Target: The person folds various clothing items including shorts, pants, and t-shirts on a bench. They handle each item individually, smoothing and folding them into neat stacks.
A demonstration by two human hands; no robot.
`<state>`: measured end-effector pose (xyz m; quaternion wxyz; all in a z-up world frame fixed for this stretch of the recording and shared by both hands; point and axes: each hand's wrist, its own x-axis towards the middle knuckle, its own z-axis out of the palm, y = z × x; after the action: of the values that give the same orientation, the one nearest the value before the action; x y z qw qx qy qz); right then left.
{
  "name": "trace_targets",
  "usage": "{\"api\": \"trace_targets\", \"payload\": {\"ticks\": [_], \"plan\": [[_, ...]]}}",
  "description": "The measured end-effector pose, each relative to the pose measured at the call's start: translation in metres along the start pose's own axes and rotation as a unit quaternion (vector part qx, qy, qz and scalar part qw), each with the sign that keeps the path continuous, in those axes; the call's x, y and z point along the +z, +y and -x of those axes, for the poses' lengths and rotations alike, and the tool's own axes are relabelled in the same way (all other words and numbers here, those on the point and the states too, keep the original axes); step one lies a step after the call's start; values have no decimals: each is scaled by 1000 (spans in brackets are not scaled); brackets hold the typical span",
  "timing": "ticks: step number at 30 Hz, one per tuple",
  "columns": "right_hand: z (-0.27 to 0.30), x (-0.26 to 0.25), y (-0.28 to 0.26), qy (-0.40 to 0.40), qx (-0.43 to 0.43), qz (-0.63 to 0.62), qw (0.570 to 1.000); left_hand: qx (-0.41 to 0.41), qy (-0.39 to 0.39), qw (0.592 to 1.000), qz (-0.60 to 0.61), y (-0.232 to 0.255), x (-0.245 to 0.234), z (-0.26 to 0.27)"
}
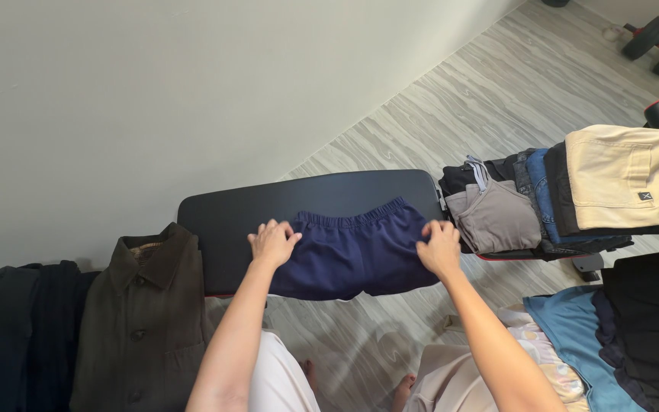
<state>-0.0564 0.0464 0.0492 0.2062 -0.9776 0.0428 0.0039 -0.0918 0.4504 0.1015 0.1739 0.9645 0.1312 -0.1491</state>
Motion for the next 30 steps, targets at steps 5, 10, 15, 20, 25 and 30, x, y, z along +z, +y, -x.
{"api": "trace_targets", "payload": {"ticks": [5,10,15,20,25,30], "plan": [[-35,20,-49,49,-83,-123,988,0,111,990,85,29,18,-21],[-60,18,-67,-90,182,-92,975,-132,-11,972,195,34,42,-49],[-57,-11,-60,-140,126,-283,940,-111,-79,883,450,33,23,-51],[-30,-86,-104,-163,96,-489,851,-64,-66,864,494,90,-44,-20],[12,-160,-177,-142,-114,-560,808,144,-67,805,571,164,-97,36],[46,-219,-195,-189,-184,-557,788,292,129,841,437,176,-146,83]]}}
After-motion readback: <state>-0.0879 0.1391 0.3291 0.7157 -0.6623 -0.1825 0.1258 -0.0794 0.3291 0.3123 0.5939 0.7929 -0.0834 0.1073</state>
